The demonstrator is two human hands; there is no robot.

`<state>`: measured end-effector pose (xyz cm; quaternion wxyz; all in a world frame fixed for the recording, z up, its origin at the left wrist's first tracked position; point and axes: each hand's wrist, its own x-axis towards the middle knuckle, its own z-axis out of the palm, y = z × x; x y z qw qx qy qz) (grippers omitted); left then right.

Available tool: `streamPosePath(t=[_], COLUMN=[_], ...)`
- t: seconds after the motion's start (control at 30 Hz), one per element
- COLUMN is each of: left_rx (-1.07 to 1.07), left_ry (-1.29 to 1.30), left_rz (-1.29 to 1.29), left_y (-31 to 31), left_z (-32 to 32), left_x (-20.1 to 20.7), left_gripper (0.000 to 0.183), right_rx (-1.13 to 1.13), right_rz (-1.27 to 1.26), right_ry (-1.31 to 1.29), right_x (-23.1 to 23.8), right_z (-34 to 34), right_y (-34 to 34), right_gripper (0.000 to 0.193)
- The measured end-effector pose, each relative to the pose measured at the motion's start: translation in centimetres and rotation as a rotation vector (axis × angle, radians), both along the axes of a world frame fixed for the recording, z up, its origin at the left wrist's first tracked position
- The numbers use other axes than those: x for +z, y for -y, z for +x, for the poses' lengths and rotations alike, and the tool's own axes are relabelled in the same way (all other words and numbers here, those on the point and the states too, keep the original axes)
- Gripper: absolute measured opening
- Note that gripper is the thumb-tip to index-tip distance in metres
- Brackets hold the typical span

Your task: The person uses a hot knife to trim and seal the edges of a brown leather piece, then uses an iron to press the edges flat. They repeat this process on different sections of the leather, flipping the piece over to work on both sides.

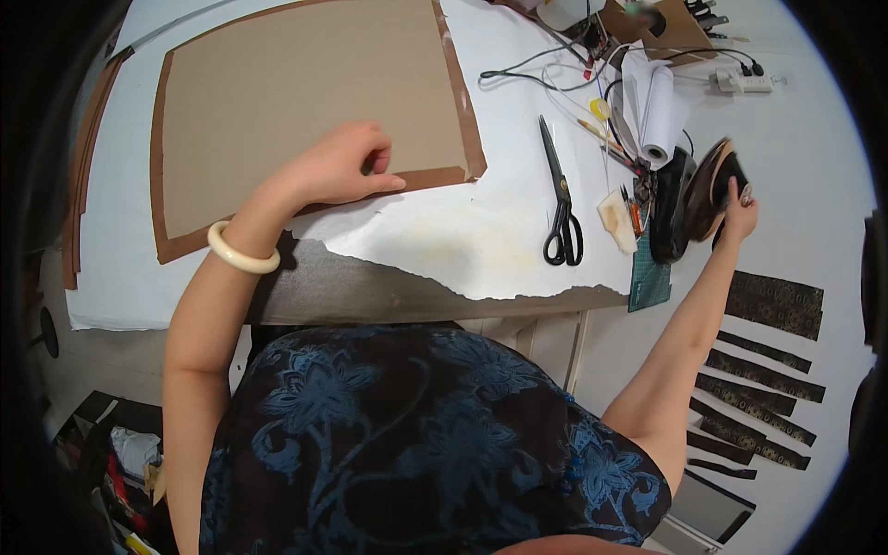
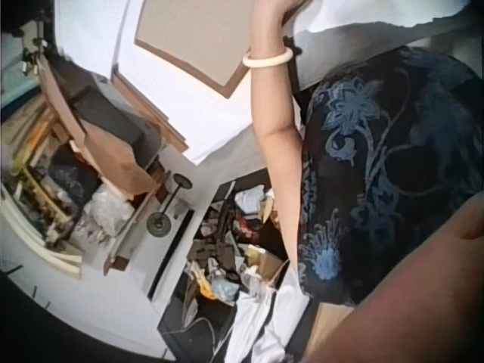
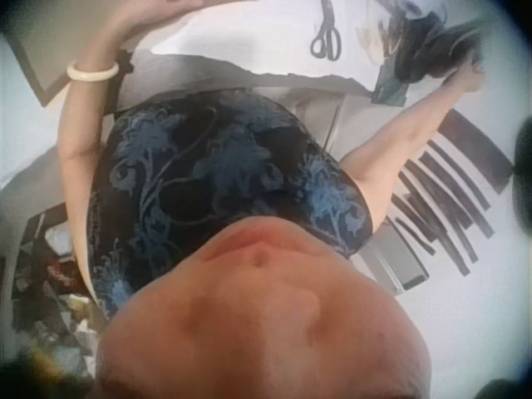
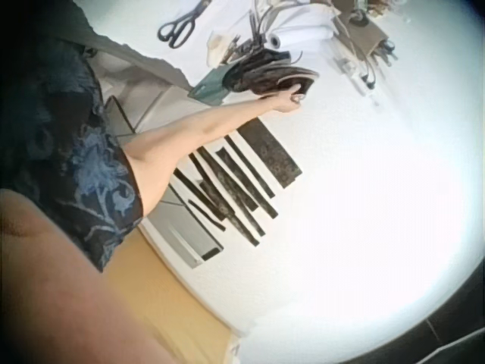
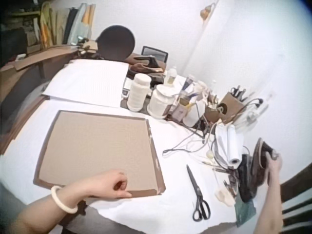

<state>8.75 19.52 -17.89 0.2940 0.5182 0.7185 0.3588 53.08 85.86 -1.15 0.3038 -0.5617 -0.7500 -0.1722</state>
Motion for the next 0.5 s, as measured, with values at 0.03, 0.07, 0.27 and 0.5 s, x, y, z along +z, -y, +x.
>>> streamPosePath(t=[0.03,0.07,0.27,0.5], left_rx=[0.033,0.034,0.051,0.031], left_ry=[-0.035,-0.064,-0.11,-0.189], left_rz=[-0.028,-0.035,0.002,0.01], left_y=[1.3,1.9,1.3,1.3], left_z=[0.2,0.3,-0.1,-0.1], left_x=[0.4,0.7,-0.2,-0.7], left_gripper=[0.036,0.035,0.031,0.031], right_rx=[0.178,0.297,0.951,1.306], right_rz=[-0.022,0.025,-0.38,-0.593], right_ry=[-0.11,-0.144,-0.171,0.426], right_x=[0.1,1.6,6.2,-2.3], right_z=[-3.5,-5.0,-13.4,-19.4], right_y=[3.4,7.2,31.6,48.8], right_gripper=[0.083,0.08,0.033,0.047])
